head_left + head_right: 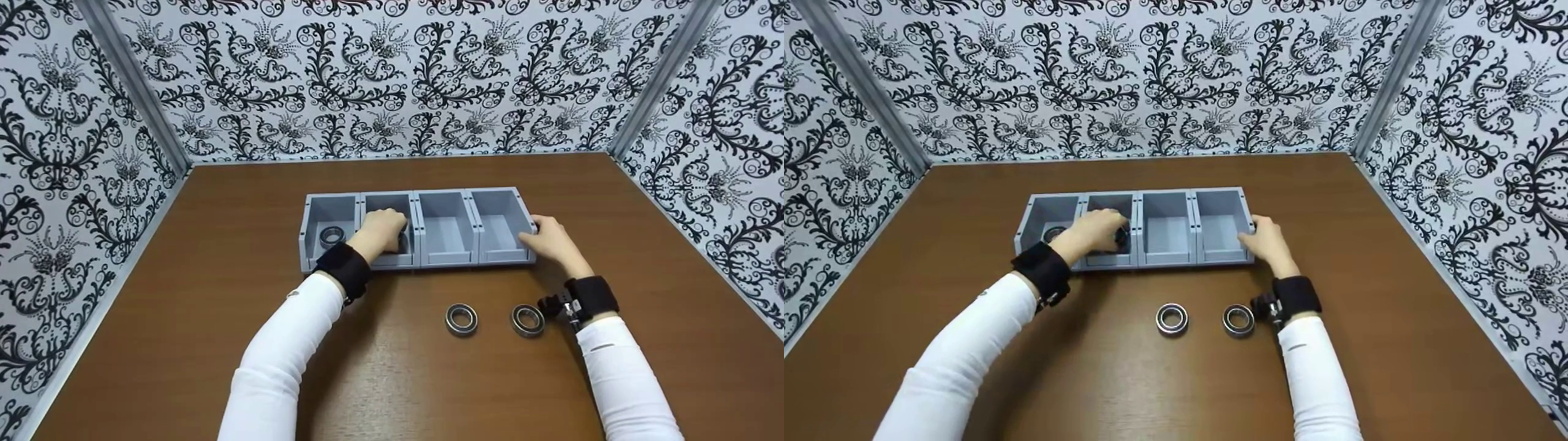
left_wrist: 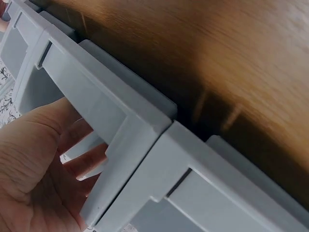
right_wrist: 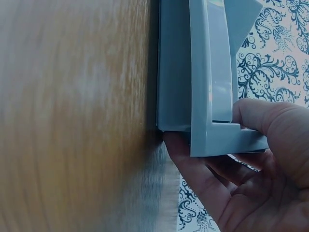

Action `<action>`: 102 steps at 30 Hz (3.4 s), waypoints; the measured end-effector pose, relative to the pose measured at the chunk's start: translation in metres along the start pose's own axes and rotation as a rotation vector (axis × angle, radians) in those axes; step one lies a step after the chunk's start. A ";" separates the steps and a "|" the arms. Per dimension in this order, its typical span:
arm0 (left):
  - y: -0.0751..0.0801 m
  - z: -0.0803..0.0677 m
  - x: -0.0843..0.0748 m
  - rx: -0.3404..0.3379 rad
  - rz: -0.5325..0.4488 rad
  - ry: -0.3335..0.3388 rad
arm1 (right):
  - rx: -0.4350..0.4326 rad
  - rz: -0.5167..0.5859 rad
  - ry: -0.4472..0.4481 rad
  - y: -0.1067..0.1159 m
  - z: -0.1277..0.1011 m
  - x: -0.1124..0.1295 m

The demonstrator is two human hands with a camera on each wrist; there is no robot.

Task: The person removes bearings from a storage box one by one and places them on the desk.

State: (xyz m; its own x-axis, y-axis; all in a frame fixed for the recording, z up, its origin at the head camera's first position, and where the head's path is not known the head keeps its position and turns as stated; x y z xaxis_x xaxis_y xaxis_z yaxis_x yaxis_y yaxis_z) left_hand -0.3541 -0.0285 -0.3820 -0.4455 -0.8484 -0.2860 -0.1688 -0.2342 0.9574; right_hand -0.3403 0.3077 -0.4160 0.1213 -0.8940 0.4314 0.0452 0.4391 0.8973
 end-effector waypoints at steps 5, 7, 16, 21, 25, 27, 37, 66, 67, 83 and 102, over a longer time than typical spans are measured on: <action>-0.001 0.002 0.001 0.001 -0.011 0.018 | -0.001 0.004 0.006 0.000 0.000 0.000; -0.001 0.004 0.002 0.004 -0.018 0.026 | 0.000 0.007 0.004 0.000 -0.001 0.000; -0.004 0.007 0.003 0.019 -0.048 0.063 | 0.008 0.015 -0.009 0.000 -0.001 0.000; -0.005 0.007 0.003 0.019 -0.061 0.071 | 0.009 0.009 -0.013 -0.001 -0.001 0.000; -0.008 0.010 0.005 0.000 -0.066 0.074 | 0.021 0.011 -0.018 0.000 -0.002 0.001; -0.009 0.012 0.006 -0.007 -0.070 0.077 | 0.024 0.016 -0.019 0.000 -0.002 0.001; -0.008 0.012 0.007 0.001 -0.092 0.079 | 0.022 0.024 -0.023 0.000 -0.002 0.000; -0.006 0.012 0.005 0.005 -0.082 0.042 | 0.005 0.000 -0.016 -0.003 -0.001 -0.001; -0.005 0.012 0.005 0.008 -0.081 0.044 | 0.007 0.001 -0.016 -0.003 -0.001 -0.001; 0.008 0.008 0.004 0.013 -0.078 0.051 | 0.039 -0.001 -0.027 0.001 -0.001 0.000; 0.019 0.009 0.002 0.013 -0.086 0.043 | 0.028 0.012 -0.023 0.000 -0.002 0.000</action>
State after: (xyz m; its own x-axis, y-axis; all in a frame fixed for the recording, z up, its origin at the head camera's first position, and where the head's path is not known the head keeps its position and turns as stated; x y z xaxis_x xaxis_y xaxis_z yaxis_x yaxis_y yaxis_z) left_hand -0.3661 -0.0305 -0.3651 -0.3907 -0.8450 -0.3651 -0.2165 -0.3011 0.9287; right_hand -0.3380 0.3077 -0.4165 0.0990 -0.8907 0.4437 0.0162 0.4472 0.8943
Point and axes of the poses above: each hand's wrist, its own z-axis towards the middle knuckle, its own y-axis out of the back of the hand, x = y × z, the point moved 1 cm from there along z, towards the middle knuckle, and after that the axes turned 12 degrees about -z, right-handed, at the moved point
